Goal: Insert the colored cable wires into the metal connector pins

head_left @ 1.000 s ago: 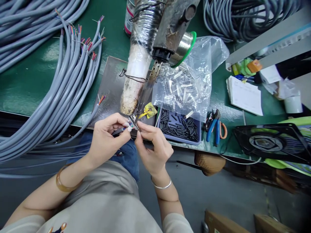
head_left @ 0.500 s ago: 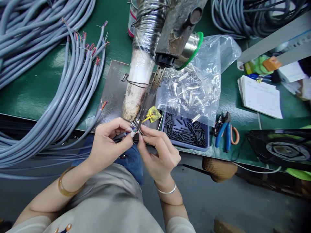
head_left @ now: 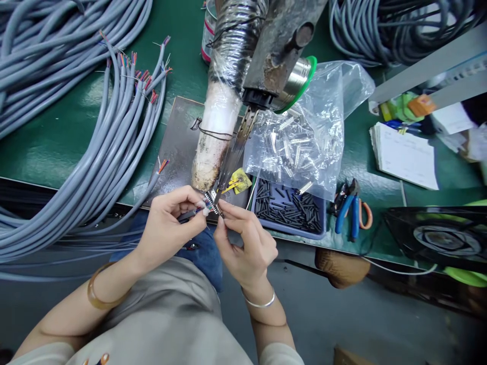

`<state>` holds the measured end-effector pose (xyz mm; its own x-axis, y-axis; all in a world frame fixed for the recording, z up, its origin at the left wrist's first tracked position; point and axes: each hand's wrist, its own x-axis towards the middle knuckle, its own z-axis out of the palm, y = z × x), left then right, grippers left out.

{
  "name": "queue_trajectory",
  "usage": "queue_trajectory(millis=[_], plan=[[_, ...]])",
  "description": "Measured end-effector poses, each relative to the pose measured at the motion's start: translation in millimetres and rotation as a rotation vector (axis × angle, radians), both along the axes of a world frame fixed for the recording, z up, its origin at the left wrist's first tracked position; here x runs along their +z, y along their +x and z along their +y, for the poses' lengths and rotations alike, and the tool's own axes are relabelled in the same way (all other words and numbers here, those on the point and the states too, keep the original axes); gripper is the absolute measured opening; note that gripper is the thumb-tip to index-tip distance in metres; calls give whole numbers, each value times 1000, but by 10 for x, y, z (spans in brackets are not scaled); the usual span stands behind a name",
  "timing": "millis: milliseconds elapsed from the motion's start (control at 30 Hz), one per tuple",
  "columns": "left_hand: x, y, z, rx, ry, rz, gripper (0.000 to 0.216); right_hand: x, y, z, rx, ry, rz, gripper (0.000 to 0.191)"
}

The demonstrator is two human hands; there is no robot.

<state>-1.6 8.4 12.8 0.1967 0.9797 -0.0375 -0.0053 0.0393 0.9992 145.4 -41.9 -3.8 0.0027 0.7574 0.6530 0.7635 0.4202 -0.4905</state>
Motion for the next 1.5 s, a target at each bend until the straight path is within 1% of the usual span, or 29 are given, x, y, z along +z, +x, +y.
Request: queue_trajectory(millis=[133,200,233,300,333,367,400,467,500,567,600,667,833,1233,1500], plan=[[-8,-3,-19,-14,-34,-25,11,-15,51,-3,15,-7,1,17],[-1,-1,-25,-17,-55,-42,12,-23,112,-15,5,24,21,15],[2,-1,-28,-17,-68,-51,12,-29,146,-23,-8,81,52,14],[-3,-6,-33,-21,-102,-63,12,-43,204,-44,-72,276,178,16],[-10,-10,-35,-24,-121,-66,11,-51,223,-56,-107,362,244,19],[-19,-17,-38,-27,-139,-66,11,-58,234,-68,-131,398,297,24],[-29,-23,-41,-28,-151,-64,11,-66,236,-80,-142,371,321,29],[-45,-35,-45,-22,-162,-58,12,-78,220,-101,-121,221,253,34],[-50,-39,-47,-15,-161,-59,12,-84,204,-106,-87,146,175,32],[-49,-40,-47,-10,-149,-67,12,-96,162,-105,-21,78,17,26],[-46,-38,-46,-10,-137,-74,12,-103,137,-98,7,69,-43,23],[-37,-28,-42,-4,-102,-80,11,-117,89,-73,41,60,-72,19],[-23,13,-18,21,-54,-63,11,-122,17,-4,13,44,27,20],[58,34,2,53,25,13,13,-46,29,23,4,44,49,22],[80,19,16,41,14,25,13,-6,34,11,6,29,39,20]])
